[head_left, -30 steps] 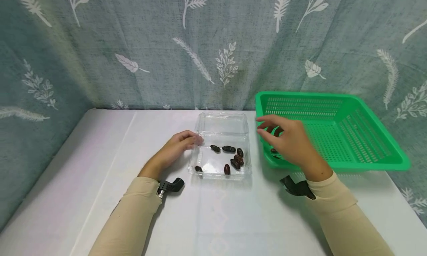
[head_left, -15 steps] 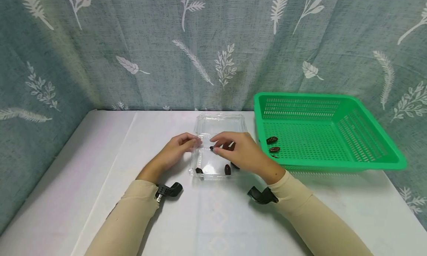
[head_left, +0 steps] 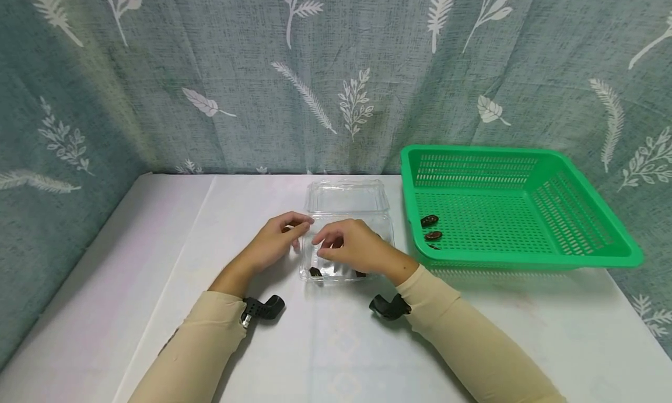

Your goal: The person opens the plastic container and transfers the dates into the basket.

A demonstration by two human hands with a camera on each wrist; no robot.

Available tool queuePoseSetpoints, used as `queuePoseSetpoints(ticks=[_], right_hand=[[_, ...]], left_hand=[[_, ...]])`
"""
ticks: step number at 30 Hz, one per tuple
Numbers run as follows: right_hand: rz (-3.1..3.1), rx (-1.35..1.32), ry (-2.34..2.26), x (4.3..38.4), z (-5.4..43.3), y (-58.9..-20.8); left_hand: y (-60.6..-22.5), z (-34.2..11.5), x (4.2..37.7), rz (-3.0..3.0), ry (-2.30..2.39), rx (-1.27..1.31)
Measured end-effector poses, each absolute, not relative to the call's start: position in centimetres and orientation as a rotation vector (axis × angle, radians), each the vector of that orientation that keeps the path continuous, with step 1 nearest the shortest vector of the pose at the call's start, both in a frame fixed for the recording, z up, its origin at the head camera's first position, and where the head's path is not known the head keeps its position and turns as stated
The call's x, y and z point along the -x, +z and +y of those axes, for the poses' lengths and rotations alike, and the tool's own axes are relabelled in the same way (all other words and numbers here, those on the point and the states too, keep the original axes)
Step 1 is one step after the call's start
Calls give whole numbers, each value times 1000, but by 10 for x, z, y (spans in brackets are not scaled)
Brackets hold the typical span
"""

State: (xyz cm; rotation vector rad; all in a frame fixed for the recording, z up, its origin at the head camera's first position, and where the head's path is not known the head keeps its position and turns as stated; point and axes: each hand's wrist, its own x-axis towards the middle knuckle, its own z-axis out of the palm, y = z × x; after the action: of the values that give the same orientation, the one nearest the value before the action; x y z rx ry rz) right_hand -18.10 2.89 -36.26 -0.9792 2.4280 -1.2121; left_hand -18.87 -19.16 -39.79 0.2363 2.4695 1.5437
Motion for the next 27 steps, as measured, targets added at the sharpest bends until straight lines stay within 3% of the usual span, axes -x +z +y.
queuePoseSetpoints(ticks=[27], right_hand=[[2307, 1074, -893, 184, 23, -379]], left_hand=[[-411, -197, 192, 2111, 1739, -296]])
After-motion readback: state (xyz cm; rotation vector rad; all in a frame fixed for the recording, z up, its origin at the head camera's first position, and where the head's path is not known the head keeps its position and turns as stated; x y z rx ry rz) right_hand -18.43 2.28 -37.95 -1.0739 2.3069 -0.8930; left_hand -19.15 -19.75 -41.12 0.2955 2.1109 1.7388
